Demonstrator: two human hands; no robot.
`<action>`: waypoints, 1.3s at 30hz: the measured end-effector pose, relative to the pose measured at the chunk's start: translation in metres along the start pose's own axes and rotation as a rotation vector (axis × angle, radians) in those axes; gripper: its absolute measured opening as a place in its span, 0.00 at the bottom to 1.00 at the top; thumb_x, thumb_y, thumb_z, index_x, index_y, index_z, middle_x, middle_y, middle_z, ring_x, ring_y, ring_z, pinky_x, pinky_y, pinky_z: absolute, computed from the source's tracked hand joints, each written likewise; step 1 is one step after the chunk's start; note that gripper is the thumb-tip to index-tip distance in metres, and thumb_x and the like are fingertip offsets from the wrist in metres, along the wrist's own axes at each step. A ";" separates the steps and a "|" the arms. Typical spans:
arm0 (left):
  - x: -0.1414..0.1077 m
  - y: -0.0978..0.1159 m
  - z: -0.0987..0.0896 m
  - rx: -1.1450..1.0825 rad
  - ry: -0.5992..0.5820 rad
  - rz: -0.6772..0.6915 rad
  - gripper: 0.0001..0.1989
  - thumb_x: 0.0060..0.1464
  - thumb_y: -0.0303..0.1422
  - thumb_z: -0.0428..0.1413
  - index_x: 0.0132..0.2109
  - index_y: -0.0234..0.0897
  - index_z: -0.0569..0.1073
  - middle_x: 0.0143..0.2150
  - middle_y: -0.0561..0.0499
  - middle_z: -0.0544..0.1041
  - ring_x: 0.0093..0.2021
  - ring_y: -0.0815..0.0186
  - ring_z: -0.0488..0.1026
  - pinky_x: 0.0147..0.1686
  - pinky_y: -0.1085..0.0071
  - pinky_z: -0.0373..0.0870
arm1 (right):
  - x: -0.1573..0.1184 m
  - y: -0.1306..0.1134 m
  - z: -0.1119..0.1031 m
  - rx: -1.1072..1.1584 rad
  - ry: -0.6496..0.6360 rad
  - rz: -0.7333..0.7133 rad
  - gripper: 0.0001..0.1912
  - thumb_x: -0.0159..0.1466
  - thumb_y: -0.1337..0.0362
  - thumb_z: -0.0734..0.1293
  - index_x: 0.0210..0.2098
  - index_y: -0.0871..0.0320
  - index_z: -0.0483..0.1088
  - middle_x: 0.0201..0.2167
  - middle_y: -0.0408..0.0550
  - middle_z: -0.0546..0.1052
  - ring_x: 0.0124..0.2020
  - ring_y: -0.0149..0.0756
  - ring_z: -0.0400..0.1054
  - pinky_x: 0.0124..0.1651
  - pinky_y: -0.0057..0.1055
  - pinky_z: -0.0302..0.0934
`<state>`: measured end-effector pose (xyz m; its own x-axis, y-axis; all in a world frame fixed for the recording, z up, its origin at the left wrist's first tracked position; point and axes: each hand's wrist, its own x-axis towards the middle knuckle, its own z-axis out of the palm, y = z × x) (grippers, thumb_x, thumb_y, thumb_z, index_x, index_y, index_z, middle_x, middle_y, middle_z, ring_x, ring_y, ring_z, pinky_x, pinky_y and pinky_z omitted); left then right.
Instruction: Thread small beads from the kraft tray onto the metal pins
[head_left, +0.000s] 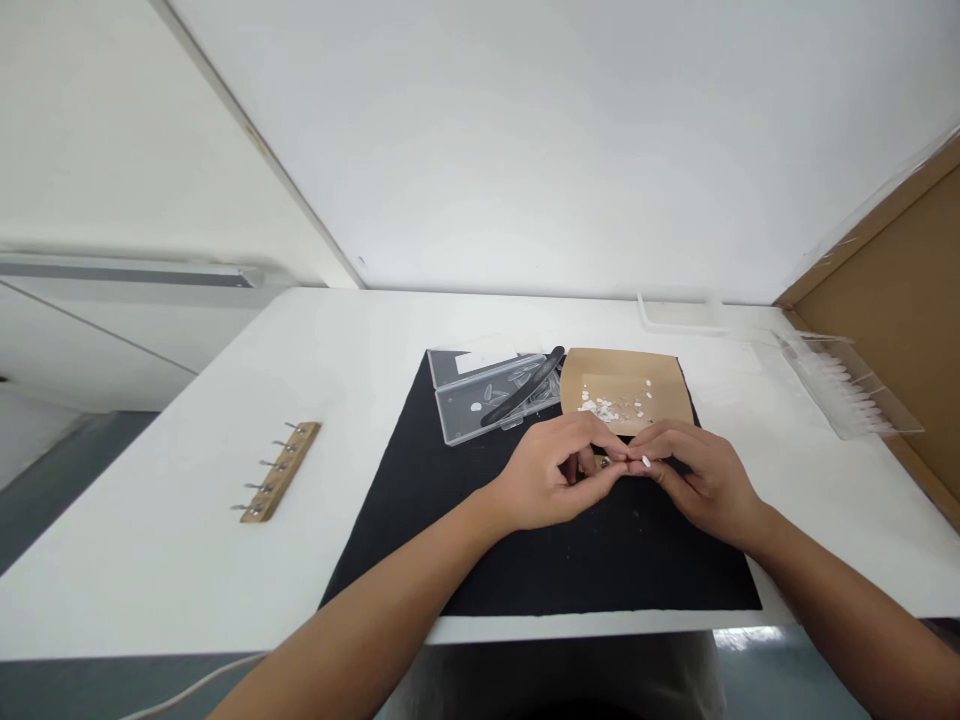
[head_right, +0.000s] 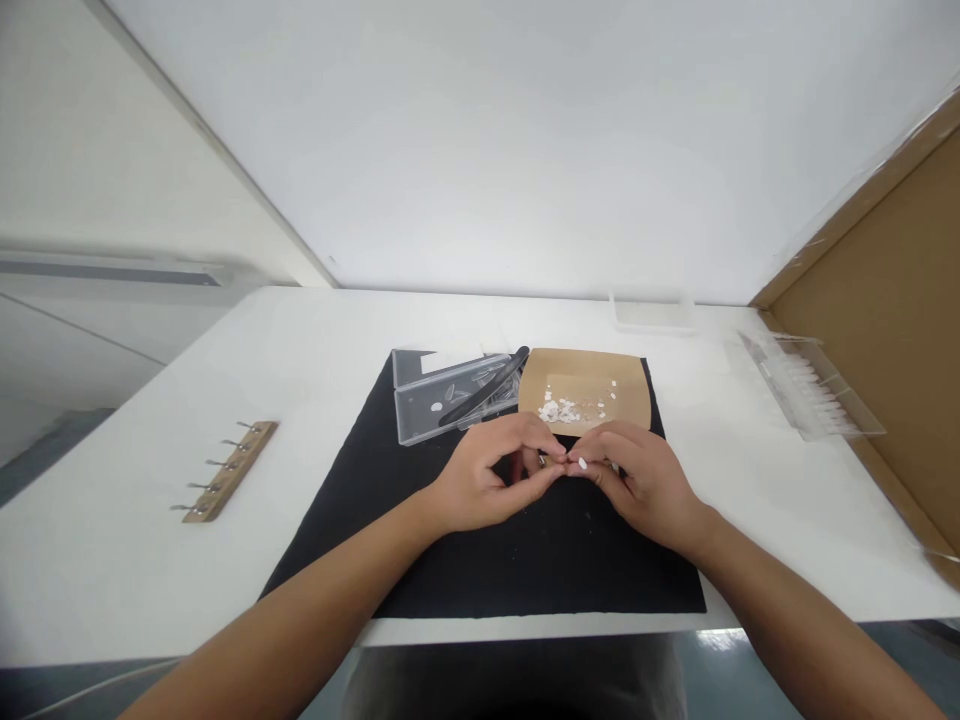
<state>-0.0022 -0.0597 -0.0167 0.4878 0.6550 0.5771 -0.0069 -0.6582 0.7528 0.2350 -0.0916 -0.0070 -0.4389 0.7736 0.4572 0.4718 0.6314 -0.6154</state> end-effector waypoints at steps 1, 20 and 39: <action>0.000 0.000 0.000 0.007 0.000 0.042 0.09 0.61 0.27 0.64 0.49 0.35 0.80 0.35 0.49 0.80 0.29 0.71 0.76 0.23 0.80 0.71 | 0.000 0.000 0.000 -0.020 -0.007 0.006 0.04 0.74 0.67 0.67 0.42 0.52 0.73 0.39 0.46 0.82 0.39 0.35 0.77 0.41 0.33 0.71; 0.002 -0.003 -0.004 0.176 -0.115 0.154 0.06 0.70 0.30 0.58 0.49 0.36 0.79 0.42 0.45 0.79 0.41 0.66 0.78 0.41 0.71 0.77 | 0.000 0.005 -0.002 -0.219 -0.053 -0.174 0.10 0.72 0.70 0.68 0.51 0.52 0.73 0.40 0.49 0.80 0.40 0.39 0.73 0.43 0.38 0.70; 0.000 0.002 0.001 0.088 -0.054 -0.018 0.06 0.71 0.33 0.57 0.46 0.36 0.77 0.41 0.47 0.77 0.33 0.70 0.76 0.33 0.75 0.74 | 0.002 0.003 0.004 -0.087 -0.121 -0.123 0.03 0.75 0.64 0.65 0.47 0.53 0.72 0.36 0.46 0.77 0.37 0.36 0.70 0.40 0.33 0.66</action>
<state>-0.0010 -0.0615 -0.0160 0.5334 0.6473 0.5445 0.0779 -0.6785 0.7304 0.2331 -0.0886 -0.0104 -0.5837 0.6815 0.4413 0.4710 0.7270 -0.4996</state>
